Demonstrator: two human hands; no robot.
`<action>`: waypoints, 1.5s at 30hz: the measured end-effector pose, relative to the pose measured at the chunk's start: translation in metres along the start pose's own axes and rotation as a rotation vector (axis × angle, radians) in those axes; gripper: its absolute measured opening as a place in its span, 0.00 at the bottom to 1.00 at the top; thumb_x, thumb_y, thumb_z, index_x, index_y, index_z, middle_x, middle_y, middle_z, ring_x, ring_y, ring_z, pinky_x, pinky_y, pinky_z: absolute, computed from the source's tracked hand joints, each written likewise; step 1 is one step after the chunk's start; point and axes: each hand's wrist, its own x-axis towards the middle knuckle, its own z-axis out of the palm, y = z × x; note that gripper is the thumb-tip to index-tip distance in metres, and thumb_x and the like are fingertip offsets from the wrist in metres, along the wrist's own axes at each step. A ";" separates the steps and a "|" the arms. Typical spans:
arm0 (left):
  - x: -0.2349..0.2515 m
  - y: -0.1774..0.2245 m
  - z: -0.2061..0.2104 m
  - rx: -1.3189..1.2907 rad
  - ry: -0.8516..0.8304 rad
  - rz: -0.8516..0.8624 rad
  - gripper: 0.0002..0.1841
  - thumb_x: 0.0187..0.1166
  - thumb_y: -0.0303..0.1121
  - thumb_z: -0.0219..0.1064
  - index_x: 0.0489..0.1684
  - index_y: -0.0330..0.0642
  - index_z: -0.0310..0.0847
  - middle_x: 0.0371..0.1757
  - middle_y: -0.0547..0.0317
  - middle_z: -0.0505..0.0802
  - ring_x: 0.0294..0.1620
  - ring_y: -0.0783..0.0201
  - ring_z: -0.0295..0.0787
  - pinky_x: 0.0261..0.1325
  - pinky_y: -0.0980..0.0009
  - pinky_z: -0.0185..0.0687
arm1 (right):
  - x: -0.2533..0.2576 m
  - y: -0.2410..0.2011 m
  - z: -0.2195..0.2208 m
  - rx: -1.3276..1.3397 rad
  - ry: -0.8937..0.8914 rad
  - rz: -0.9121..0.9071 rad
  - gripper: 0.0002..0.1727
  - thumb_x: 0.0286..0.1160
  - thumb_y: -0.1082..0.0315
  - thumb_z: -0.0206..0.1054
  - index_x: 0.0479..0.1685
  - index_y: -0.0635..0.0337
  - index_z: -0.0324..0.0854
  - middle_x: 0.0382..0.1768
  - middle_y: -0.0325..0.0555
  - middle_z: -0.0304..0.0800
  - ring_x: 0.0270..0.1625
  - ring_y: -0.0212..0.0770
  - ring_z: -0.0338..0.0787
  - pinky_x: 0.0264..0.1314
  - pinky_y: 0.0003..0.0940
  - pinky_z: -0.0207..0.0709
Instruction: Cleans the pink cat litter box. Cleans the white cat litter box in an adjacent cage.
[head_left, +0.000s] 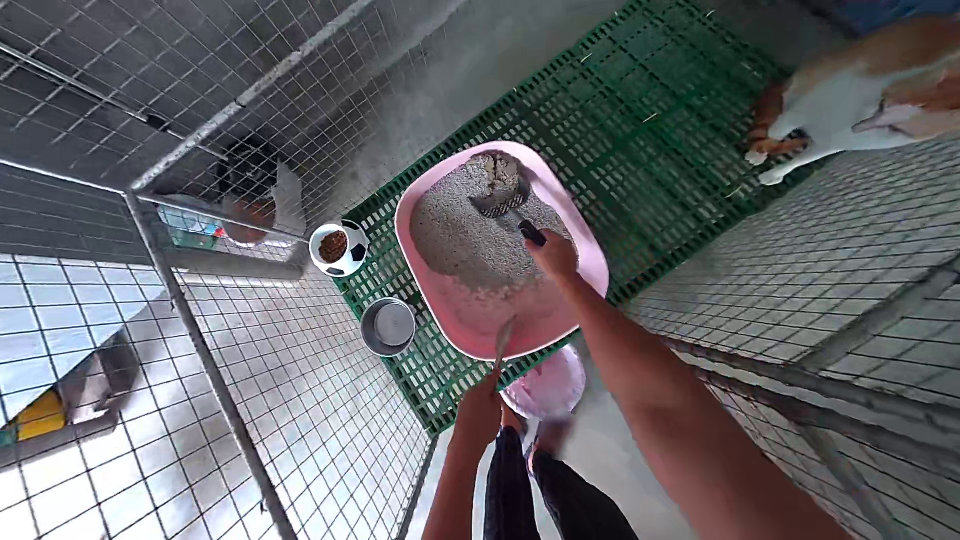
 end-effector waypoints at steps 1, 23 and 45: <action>0.001 -0.001 0.002 -0.014 0.015 -0.019 0.27 0.94 0.34 0.47 0.94 0.53 0.56 0.62 0.38 0.88 0.44 0.48 0.90 0.52 0.50 0.86 | -0.004 0.007 0.005 0.015 0.001 0.000 0.25 0.88 0.51 0.63 0.68 0.64 0.82 0.61 0.70 0.88 0.67 0.69 0.86 0.69 0.68 0.74; -0.042 0.004 0.007 -0.496 0.216 -0.045 0.27 0.95 0.32 0.49 0.93 0.52 0.54 0.54 0.42 0.90 0.28 0.57 0.88 0.34 0.60 0.87 | -0.139 0.061 -0.030 -0.048 -0.089 0.005 0.24 0.89 0.53 0.62 0.74 0.59 0.80 0.60 0.64 0.90 0.65 0.63 0.88 0.69 0.65 0.76; -0.050 -0.012 0.021 -0.559 0.243 -0.011 0.28 0.95 0.32 0.49 0.94 0.50 0.52 0.55 0.41 0.89 0.30 0.57 0.89 0.36 0.60 0.88 | -0.192 0.109 -0.033 -0.229 -0.136 0.079 0.27 0.89 0.49 0.62 0.78 0.55 0.79 0.63 0.63 0.90 0.68 0.63 0.88 0.71 0.65 0.75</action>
